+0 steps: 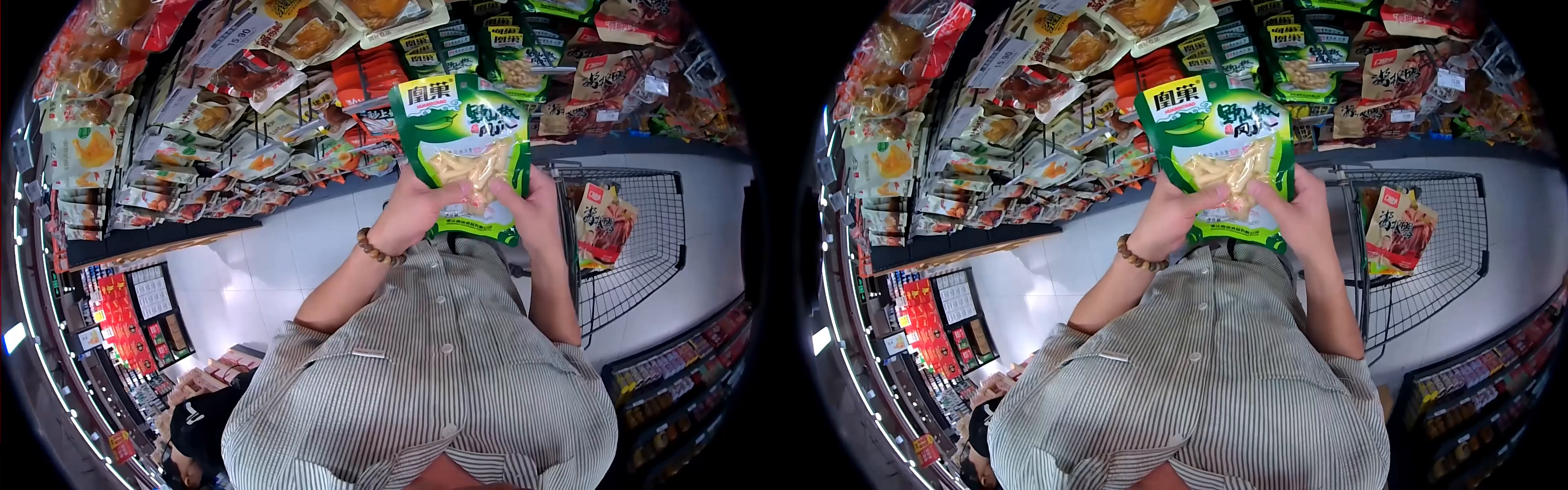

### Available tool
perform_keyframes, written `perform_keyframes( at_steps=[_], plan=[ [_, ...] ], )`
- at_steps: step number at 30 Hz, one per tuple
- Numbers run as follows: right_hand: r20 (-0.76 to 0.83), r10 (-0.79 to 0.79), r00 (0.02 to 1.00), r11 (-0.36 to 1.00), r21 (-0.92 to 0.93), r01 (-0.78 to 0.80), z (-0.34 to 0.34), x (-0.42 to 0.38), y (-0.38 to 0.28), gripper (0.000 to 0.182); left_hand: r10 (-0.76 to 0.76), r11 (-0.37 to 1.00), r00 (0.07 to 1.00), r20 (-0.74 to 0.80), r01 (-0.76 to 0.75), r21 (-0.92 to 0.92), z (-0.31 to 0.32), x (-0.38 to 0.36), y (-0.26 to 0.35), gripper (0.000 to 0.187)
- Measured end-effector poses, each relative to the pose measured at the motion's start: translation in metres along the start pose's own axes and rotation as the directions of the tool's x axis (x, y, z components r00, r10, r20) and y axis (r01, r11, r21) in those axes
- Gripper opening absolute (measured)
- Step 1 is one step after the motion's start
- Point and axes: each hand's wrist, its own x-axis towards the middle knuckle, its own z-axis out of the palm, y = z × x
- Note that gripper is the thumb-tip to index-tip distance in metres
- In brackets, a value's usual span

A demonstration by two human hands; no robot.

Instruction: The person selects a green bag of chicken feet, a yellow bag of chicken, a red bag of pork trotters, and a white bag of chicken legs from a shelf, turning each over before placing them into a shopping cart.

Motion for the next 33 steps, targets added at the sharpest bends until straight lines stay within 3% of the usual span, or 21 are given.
perform_keyframes(
  at_steps=[2, 9, 11, 16, 22, 26, 30, 33],
  plan=[
    [-0.039, 0.033, 0.999, 0.995, -0.090, -0.036, -0.001, 0.000, 0.004, 0.024, -0.066, 0.998, 0.998, 0.020, 0.066, 0.016, -0.002, 0.000, 0.001, 0.043],
    [-0.103, 0.059, 0.993, 0.998, 0.006, -0.059, 0.023, -0.003, 0.010, 0.021, -0.027, 0.998, 0.999, 0.028, 0.026, 0.055, -0.025, 0.003, 0.002, 0.040],
    [-0.135, 0.076, 0.988, 0.996, 0.052, -0.070, 0.037, -0.002, 0.006, 0.021, -0.141, 0.988, 0.984, 0.107, 0.132, 0.082, -0.040, 0.004, 0.008, 0.044],
    [-0.321, 0.025, 0.947, 0.998, 0.070, -0.002, 0.062, -0.008, 0.006, 0.023, -0.223, 0.975, 0.954, 0.202, 0.222, 0.025, -0.050, 0.014, 0.022, 0.046],
    [-0.428, -0.014, 0.904, 0.997, -0.076, -0.021, 0.069, -0.033, -0.007, 0.021, -0.175, 0.984, 0.920, 0.350, 0.148, 0.102, -0.052, 0.026, 0.008, 0.043],
    [-0.537, -0.114, 0.836, 0.977, -0.215, -0.005, 0.073, -0.055, -0.011, 0.020, -0.192, 0.979, 0.855, 0.483, 0.199, 0.037, -0.038, 0.031, 0.007, 0.042],
    [-0.623, -0.161, 0.766, 0.981, -0.186, 0.055, 0.074, -0.072, -0.017, 0.020, -0.263, 0.960, 0.781, 0.567, 0.270, 0.073, -0.021, 0.037, 0.003, 0.042],
    [-0.646, -0.110, 0.756, 0.991, -0.133, 0.030, 0.059, -0.080, -0.019, 0.021, -0.227, 0.973, 0.780, 0.583, 0.209, 0.099, -0.004, 0.044, -0.001, 0.040]
  ],
)
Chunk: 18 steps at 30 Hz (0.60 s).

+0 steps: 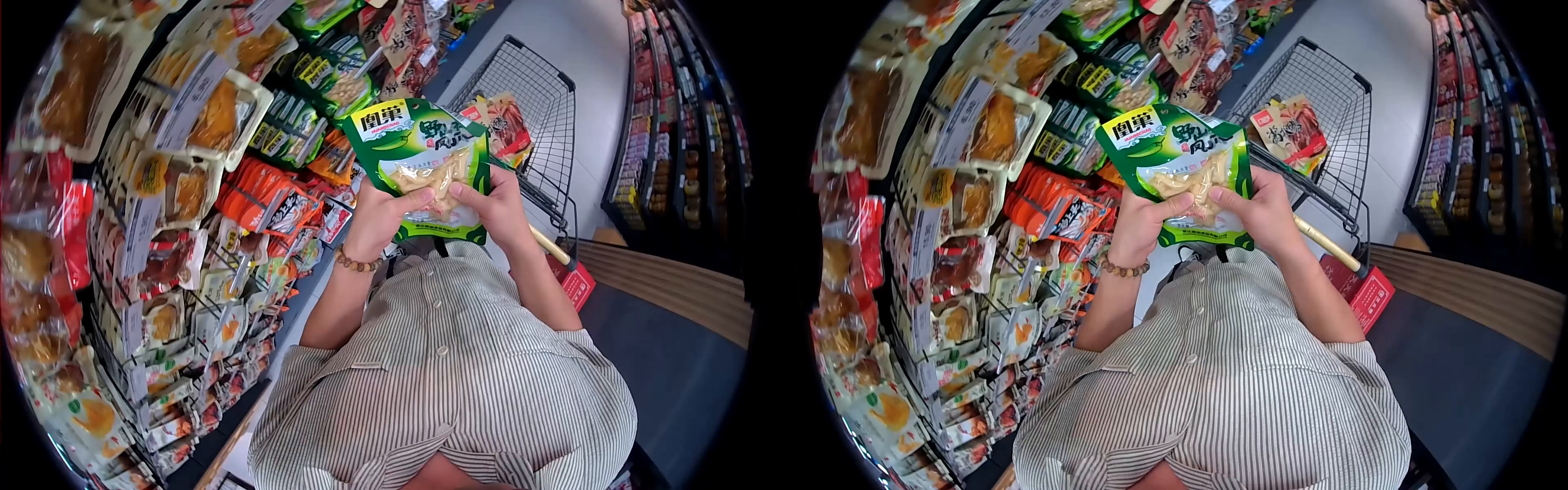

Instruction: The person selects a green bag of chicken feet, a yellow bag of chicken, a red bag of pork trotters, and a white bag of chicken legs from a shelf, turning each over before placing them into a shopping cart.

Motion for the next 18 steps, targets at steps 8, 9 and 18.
perform_keyframes(
  at_steps=[8, 9, 18],
  plan=[
    [-0.031, 0.048, 0.998, 0.990, 0.133, -0.044, -0.051, 0.044, 0.003, 0.028, 0.023, 0.983, 1.000, -0.014, -0.020, 0.181, 0.032, 0.061, -0.013, 0.035],
    [-0.023, 0.051, 0.998, 0.992, 0.114, -0.048, -0.062, 0.053, 0.003, 0.029, -0.015, 0.982, 1.000, -0.004, 0.016, 0.190, 0.039, 0.073, -0.013, 0.035],
    [-0.141, 0.273, 0.952, 0.943, 0.237, -0.235, -0.222, 0.161, 0.055, 0.029, -0.345, 0.918, 0.937, -0.047, 0.348, 0.193, 0.109, 0.236, -0.092, 0.035]
  ],
)
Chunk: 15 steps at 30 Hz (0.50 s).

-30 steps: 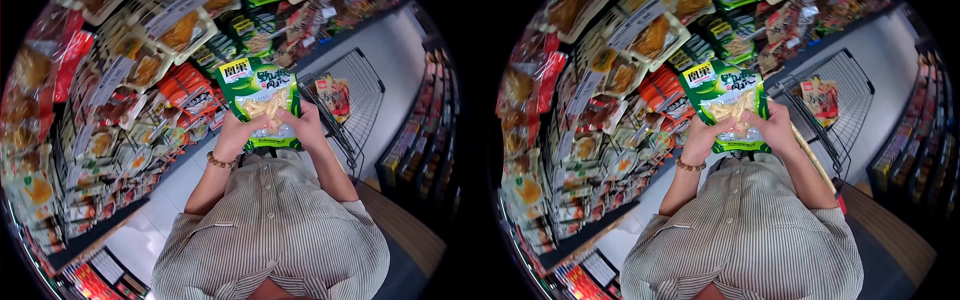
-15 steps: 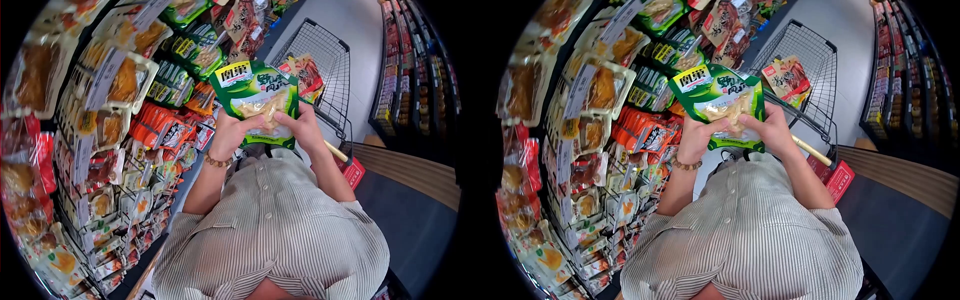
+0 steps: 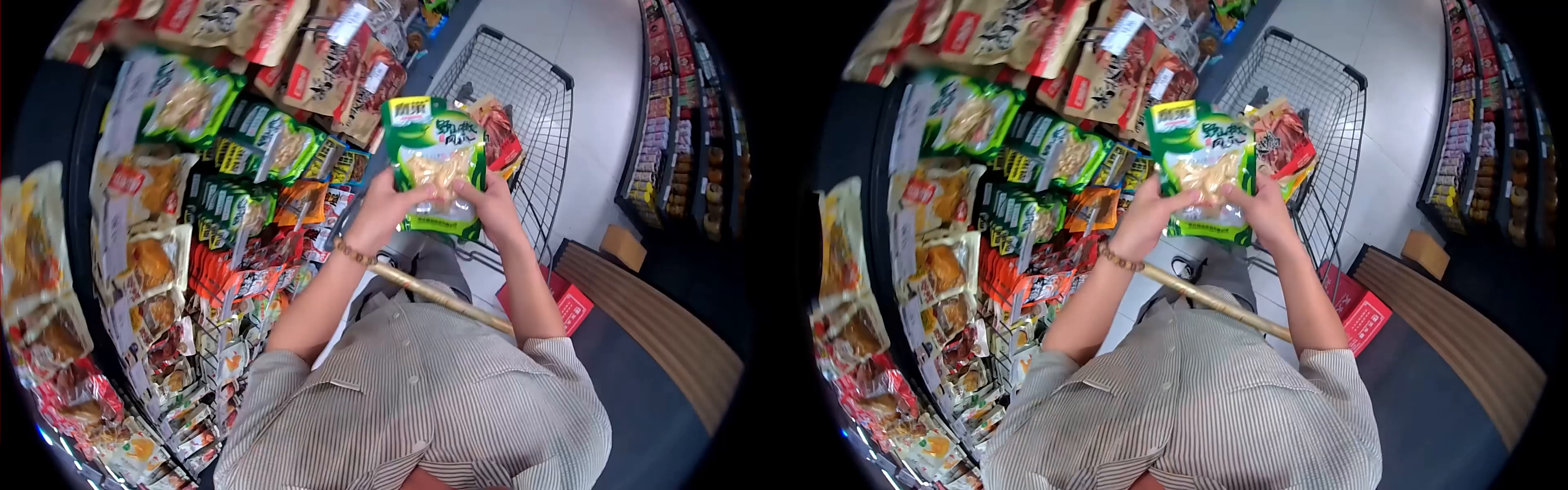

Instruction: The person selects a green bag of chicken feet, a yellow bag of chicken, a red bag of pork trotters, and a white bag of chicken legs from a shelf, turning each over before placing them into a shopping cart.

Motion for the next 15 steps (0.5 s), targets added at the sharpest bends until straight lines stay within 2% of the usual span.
perform_keyframes(
  at_steps=[1, 3, 5, 7, 8, 9, 10, 12, 13, 15],
  plan=[
    [-0.039, 0.053, 0.998, 0.997, 0.054, -0.051, -0.019, 0.022, 0.012, 0.025, -0.027, 0.999, 1.000, 0.012, 0.027, 0.021, 0.003, 0.026, -0.013, 0.033],
    [-0.071, 0.187, 0.980, 0.963, 0.209, -0.169, -0.054, 0.057, 0.035, 0.025, -0.202, 0.979, 0.979, 0.008, 0.201, 0.042, 0.005, 0.080, -0.043, 0.035],
    [-0.073, 0.253, 0.965, 0.938, 0.261, -0.226, -0.088, 0.092, 0.075, 0.029, -0.302, 0.947, 0.952, -0.051, 0.306, 0.095, 0.007, 0.135, -0.090, 0.030],
    [-0.057, 0.453, 0.890, 0.792, 0.483, -0.372, -0.118, 0.116, 0.107, 0.033, -0.368, 0.908, 0.926, -0.086, 0.378, 0.180, 0.011, 0.179, -0.130, 0.029],
    [-0.098, 0.514, 0.852, 0.734, 0.564, -0.378, -0.120, 0.117, 0.109, 0.034, -0.421, 0.893, 0.902, -0.094, 0.430, 0.129, 0.013, 0.195, -0.151, 0.030],
    [-0.100, 0.523, 0.846, 0.729, 0.566, -0.384, -0.131, 0.124, 0.122, 0.034, -0.465, 0.877, 0.879, -0.101, 0.473, 0.081, 0.013, 0.213, -0.173, 0.032],
    [-0.159, 0.541, 0.826, 0.749, 0.539, -0.386, -0.145, 0.133, 0.148, 0.035, -0.471, 0.874, 0.876, -0.102, 0.479, 0.080, 0.011, 0.229, -0.197, 0.032],
    [-0.244, 0.565, 0.788, 0.774, 0.487, -0.404, -0.167, 0.143, 0.185, 0.036, -0.338, 0.774, 0.913, -0.228, 0.407, 0.484, 0.004, 0.249, -0.254, 0.031],
    [-0.237, 0.574, 0.784, 0.769, 0.485, -0.417, -0.178, 0.146, 0.200, 0.036, -0.166, 0.769, 0.919, -0.358, 0.347, 0.537, 0.014, 0.247, -0.267, 0.028],
    [-0.249, 0.616, 0.748, 0.740, 0.508, -0.441, -0.198, 0.151, 0.227, 0.035, -0.206, 0.623, 0.941, -0.270, 0.339, 0.705, 0.021, 0.248, -0.271, 0.025]
  ],
)
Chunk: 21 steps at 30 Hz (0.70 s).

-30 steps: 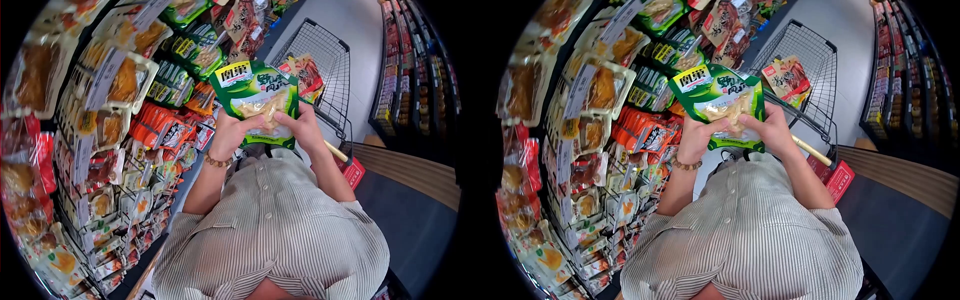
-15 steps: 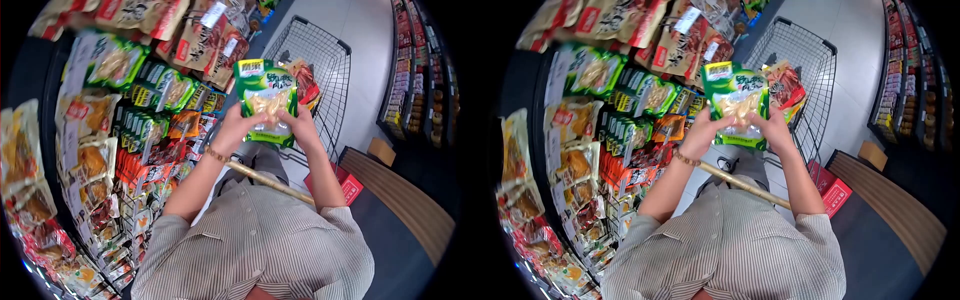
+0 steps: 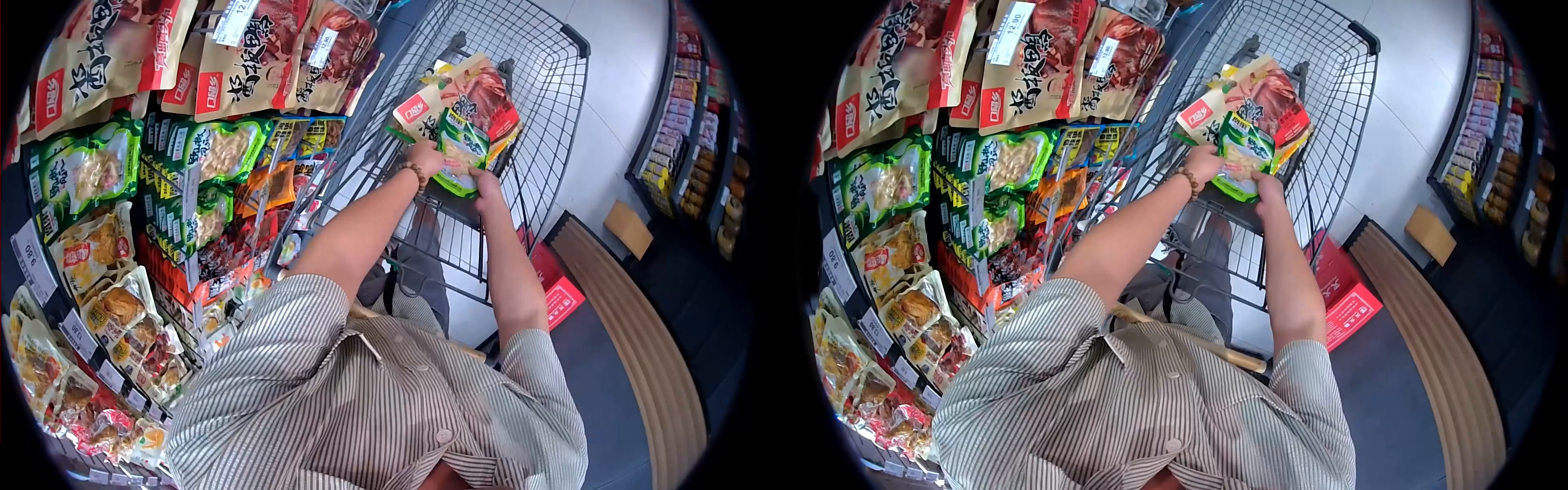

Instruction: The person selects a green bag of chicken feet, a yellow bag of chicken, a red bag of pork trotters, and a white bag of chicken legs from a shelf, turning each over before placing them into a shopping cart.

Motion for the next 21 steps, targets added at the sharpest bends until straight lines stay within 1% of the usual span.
perform_keyframes(
  at_steps=[1, 3, 4, 5, 7, 8, 9, 10, 11, 12, 13, 14, 15, 16, 17, 18, 19, 20, 21],
  plan=[
    [-0.039, -0.009, 0.999, 1.000, -0.024, 0.008, -0.006, 0.007, 0.002, 0.034, -0.008, 1.000, 1.000, -0.006, 0.008, -0.011, 0.005, 0.003, -0.004, 0.025],
    [-0.051, -0.010, 0.999, 0.999, -0.050, 0.008, -0.016, 0.014, 0.005, 0.034, -0.023, 0.989, 0.993, 0.115, 0.040, -0.146, 0.012, 0.006, -0.008, 0.026],
    [-0.058, -0.013, 0.998, 0.998, -0.058, 0.009, -0.017, 0.016, 0.006, 0.034, -0.026, 0.986, 0.994, 0.102, 0.042, -0.160, 0.013, 0.009, -0.008, 0.026],
    [-0.054, 0.004, 0.999, 0.999, -0.048, -0.006, -0.019, 0.017, 0.005, 0.028, -0.025, 0.984, 0.993, 0.114, 0.045, -0.172, 0.012, 0.011, -0.009, 0.026],
    [-0.047, 0.002, 0.999, 0.998, -0.056, -0.005, -0.015, 0.006, 0.004, 0.029, -0.033, 0.979, 0.993, 0.111, 0.054, -0.198, 0.005, 0.006, -0.008, 0.026],
    [-0.047, -0.007, 0.999, 0.999, -0.044, 0.005, -0.011, -0.001, 0.001, 0.029, -0.038, 0.993, 0.991, 0.131, 0.052, -0.105, -0.001, 0.004, -0.003, 0.027],
    [-0.039, -0.026, 0.999, 0.993, -0.112, 0.022, -0.004, -0.014, -0.003, 0.032, -0.045, 0.999, 0.988, 0.151, 0.047, -0.010, -0.009, -0.001, 0.004, 0.028],
    [-0.026, -0.029, 0.999, 0.991, -0.128, 0.025, -0.009, -0.009, 0.002, 0.032, -0.056, 0.996, 0.984, 0.170, 0.042, 0.085, -0.013, -0.003, 0.003, 0.030],
    [-0.072, -0.060, 0.996, 0.986, -0.161, 0.048, -0.013, -0.003, 0.005, 0.034, -0.015, 1.000, 0.991, 0.133, 0.011, 0.029, -0.017, -0.008, 0.002, 0.033],
    [-0.113, -0.095, 0.989, 0.978, -0.195, 0.072, -0.013, 0.001, 0.006, 0.035, -0.010, 1.000, 0.994, 0.111, 0.008, 0.019, -0.020, -0.010, 0.005, 0.033],
    [-0.082, -0.087, 0.993, 0.972, -0.225, 0.067, -0.011, -0.003, 0.003, 0.029, 0.016, 0.999, 0.993, 0.117, -0.010, -0.052, -0.023, -0.014, 0.008, 0.034],
    [-0.044, -0.086, 0.995, 0.966, -0.249, 0.073, -0.009, -0.009, -0.001, 0.017, 0.042, 0.992, 0.992, 0.116, -0.028, -0.124, -0.029, -0.021, 0.008, 0.035],
    [0.001, -0.078, 0.997, 0.958, -0.277, 0.075, -0.021, 0.000, -0.003, 0.008, 0.087, 0.994, 0.986, 0.143, -0.076, -0.076, -0.063, -0.057, 0.048, 0.037],
    [0.163, -0.049, 0.986, 0.970, -0.229, 0.085, -0.043, 0.022, -0.005, 0.007, 0.138, 0.986, 0.978, 0.157, -0.121, -0.116, -0.062, -0.057, 0.044, 0.036],
    [0.161, -0.071, 0.984, 0.963, -0.247, 0.110, -0.035, 0.017, -0.015, 0.011, 0.249, 0.950, 0.964, 0.091, -0.226, -0.213, -0.068, -0.065, 0.045, 0.036],
    [0.207, -0.062, 0.976, 0.951, -0.284, 0.121, -0.042, 0.029, -0.024, 0.019, 0.261, 0.946, 0.963, 0.071, -0.241, -0.218, -0.085, -0.084, 0.054, 0.033],
    [0.089, -0.105, 0.990, 0.930, -0.343, 0.129, -0.028, 0.020, -0.031, 0.028, 0.295, 0.920, 0.952, 0.080, -0.260, -0.294, -0.104, -0.105, 0.064, 0.032],
    [0.162, -0.072, 0.984, 0.941, -0.317, 0.121, -0.027, 0.026, -0.041, 0.035, 0.338, 0.884, 0.937, 0.086, -0.285, -0.371, -0.125, -0.128, 0.069, 0.032],
    [0.021, -0.124, 0.992, 0.960, -0.252, 0.125, 0.003, 0.001, -0.046, 0.039, 0.366, 0.849, 0.930, -0.013, -0.340, -0.405, -0.141, -0.155, 0.064, 0.033]
  ],
)
